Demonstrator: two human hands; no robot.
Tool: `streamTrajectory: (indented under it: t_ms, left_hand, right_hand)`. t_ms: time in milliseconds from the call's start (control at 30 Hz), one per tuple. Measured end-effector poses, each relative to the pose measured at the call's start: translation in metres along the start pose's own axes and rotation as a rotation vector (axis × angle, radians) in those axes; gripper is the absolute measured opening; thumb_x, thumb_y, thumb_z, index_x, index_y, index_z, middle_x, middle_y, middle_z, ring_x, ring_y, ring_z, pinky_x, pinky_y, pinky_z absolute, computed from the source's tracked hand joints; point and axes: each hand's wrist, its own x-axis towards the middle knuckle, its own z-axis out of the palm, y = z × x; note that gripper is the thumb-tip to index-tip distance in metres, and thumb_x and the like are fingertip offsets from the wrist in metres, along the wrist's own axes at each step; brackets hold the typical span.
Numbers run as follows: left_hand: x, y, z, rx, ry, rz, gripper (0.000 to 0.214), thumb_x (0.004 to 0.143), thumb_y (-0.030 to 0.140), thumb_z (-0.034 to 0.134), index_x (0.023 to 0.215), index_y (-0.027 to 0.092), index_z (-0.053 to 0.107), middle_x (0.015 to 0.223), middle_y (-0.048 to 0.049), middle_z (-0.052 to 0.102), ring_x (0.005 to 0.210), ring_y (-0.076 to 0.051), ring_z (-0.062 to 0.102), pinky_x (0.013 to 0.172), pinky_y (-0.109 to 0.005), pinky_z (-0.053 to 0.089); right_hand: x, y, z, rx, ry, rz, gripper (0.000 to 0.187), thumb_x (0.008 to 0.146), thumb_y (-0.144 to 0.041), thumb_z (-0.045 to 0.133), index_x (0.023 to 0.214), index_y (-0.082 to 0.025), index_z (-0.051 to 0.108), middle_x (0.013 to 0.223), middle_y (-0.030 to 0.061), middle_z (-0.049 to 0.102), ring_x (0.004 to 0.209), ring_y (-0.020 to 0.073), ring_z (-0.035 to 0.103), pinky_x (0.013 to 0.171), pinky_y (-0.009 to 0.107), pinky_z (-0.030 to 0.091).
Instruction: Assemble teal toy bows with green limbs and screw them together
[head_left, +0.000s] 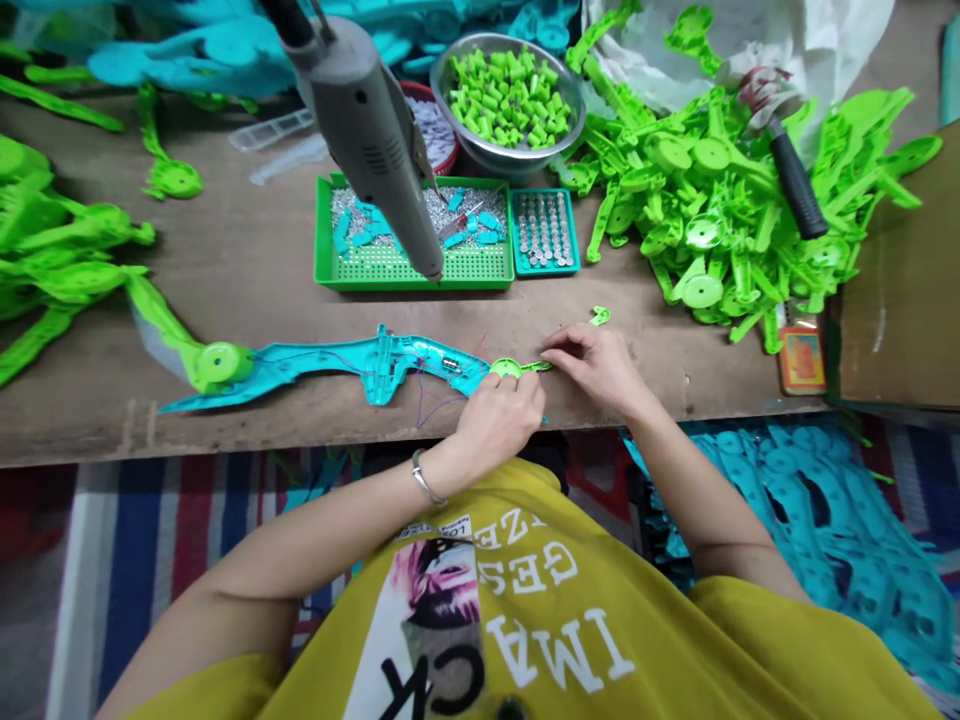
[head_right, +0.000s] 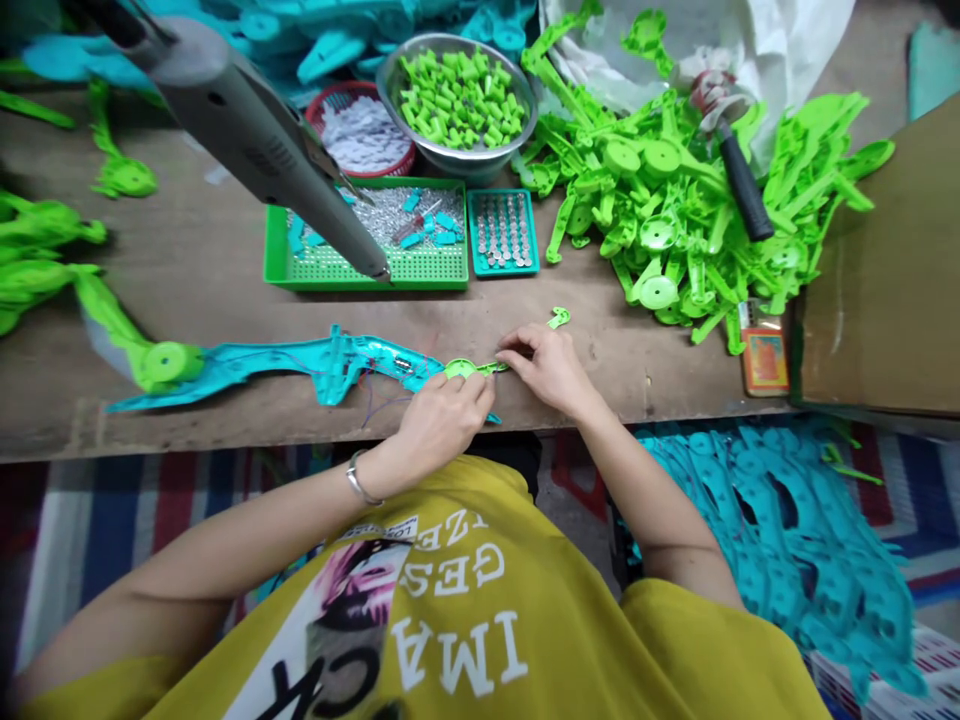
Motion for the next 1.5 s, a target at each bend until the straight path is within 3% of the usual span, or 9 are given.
streamTrajectory:
  t_ms: [300, 467, 633, 800, 1067, 1233, 1500]
  left_hand:
    - [-0.01, -0.011, 0.0, -0.01, 0.059, -0.072, 0.027, 0.1, 0.012, 0.044, 0.116, 0.013, 0.065, 0.095, -0.01, 0.066, 0.084, -0.023, 0.068, 0.064, -0.033, 0.046]
    - [-0.009, -0.027, -0.002, -0.119, 0.057, -0.298, 0.027, 0.103, 0.024, 0.043, 0.094, 0.019, 0.068, 0.092, -0.0073, 0.066, 0.075, -0.019, 0.066, 0.055, -0.029, 0.039]
    - [0.0, -0.036, -0.004, -0.358, 0.111, -0.447, 0.019, 0.097, 0.028, 0.053, 0.09, 0.019, 0.069, 0.088, -0.0055, 0.071, 0.078, -0.02, 0.067, 0.063, -0.03, 0.043]
    - [0.011, -0.032, -0.003, -0.39, 0.094, -0.526, 0.014, 0.089, 0.026, 0.059, 0.087, 0.021, 0.071, 0.09, -0.0054, 0.076, 0.08, -0.021, 0.069, 0.063, -0.03, 0.043]
    - [0.018, -0.025, -0.006, -0.312, 0.02, -0.497, 0.017, 0.088, 0.022, 0.057, 0.086, 0.02, 0.074, 0.088, -0.0096, 0.078, 0.077, -0.023, 0.072, 0.059, -0.03, 0.043]
    - [0.019, -0.026, -0.018, -0.305, -0.141, -0.464, 0.024, 0.094, 0.022, 0.05, 0.093, 0.018, 0.074, 0.091, -0.0116, 0.076, 0.084, -0.026, 0.073, 0.063, -0.031, 0.046]
    - [-0.001, -0.03, -0.025, -0.166, -0.277, -0.131, 0.032, 0.1, 0.014, 0.04, 0.115, 0.013, 0.068, 0.105, -0.0124, 0.069, 0.083, -0.025, 0.071, 0.06, -0.031, 0.044]
  right_hand:
    - [0.002, 0.001, 0.0, -0.034, -0.015, -0.032, 0.002, 0.083, -0.023, 0.076, 0.083, -0.024, 0.078, 0.085, 0.0014, 0.078, 0.081, 0.0181, 0.072, 0.079, 0.033, 0.054]
    - [0.005, -0.003, -0.001, -0.06, -0.05, -0.048, 0.007, 0.081, -0.017, 0.075, 0.083, -0.024, 0.078, 0.085, 0.001, 0.077, 0.08, 0.0175, 0.07, 0.077, 0.032, 0.053]
    - [0.009, -0.003, -0.003, -0.062, -0.133, -0.118, 0.016, 0.084, -0.013, 0.069, 0.087, -0.025, 0.078, 0.088, 0.0006, 0.078, 0.084, 0.0185, 0.069, 0.083, 0.036, 0.051]
    - [0.01, 0.001, -0.002, -0.06, -0.194, -0.202, 0.026, 0.086, -0.008, 0.062, 0.089, -0.027, 0.079, 0.088, 0.0015, 0.076, 0.086, 0.019, 0.067, 0.084, 0.037, 0.05]
    - [0.009, -0.001, -0.002, -0.051, -0.233, -0.226, 0.038, 0.082, -0.001, 0.055, 0.092, -0.027, 0.08, 0.085, 0.0026, 0.069, 0.086, 0.018, 0.064, 0.083, 0.035, 0.05]
    - [0.008, 0.0, -0.002, -0.092, -0.27, -0.232, 0.042, 0.084, -0.001, 0.051, 0.094, -0.027, 0.082, 0.089, 0.0042, 0.065, 0.088, 0.0177, 0.062, 0.083, 0.034, 0.046]
    - [0.006, -0.004, -0.001, -0.172, -0.295, -0.289, 0.045, 0.084, 0.001, 0.047, 0.103, -0.024, 0.08, 0.096, 0.0069, 0.063, 0.09, 0.0184, 0.06, 0.078, 0.032, 0.042]
